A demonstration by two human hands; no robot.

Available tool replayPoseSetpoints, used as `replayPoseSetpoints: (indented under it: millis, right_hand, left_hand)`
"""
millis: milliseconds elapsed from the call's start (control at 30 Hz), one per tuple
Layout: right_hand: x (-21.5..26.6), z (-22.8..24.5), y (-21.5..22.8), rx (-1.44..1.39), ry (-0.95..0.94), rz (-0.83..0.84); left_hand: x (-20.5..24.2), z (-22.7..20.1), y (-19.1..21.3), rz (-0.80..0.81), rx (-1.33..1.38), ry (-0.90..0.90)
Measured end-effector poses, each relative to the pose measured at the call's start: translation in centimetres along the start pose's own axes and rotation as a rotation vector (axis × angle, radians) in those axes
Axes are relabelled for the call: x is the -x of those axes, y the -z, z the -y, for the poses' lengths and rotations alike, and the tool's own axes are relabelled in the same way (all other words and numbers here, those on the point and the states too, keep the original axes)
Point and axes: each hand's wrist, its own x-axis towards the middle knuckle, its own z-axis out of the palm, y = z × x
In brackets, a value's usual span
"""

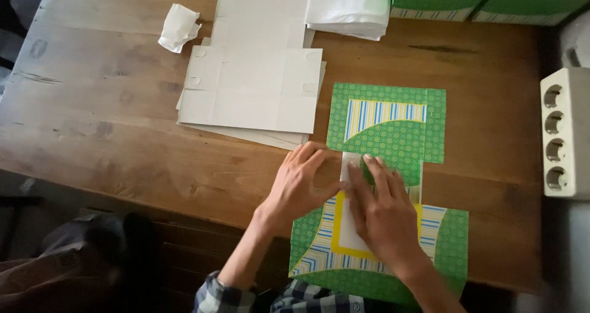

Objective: The person folds a patterned paper sheet around a white cardboard box blank, tucks flaps, and presses edges to form a small rectangular box. They repeat the process with a second blank, aligning and folding the paper precisely.

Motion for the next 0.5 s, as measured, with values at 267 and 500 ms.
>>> replayPoseSetpoints:
  millis: [267,500]
  right_hand:
    - [0.6,0.1,-0.8,-0.037,0.005,-0.023]
    - [0.6,-0.1,-0.8,-0.042,-0.013,-0.001]
  left_hand:
    - [-3.7,2.6,-0.1,0.01,0.094,0.19]
    - [-5.4,2.4,-0.1,0.119,-0.002,0.368]
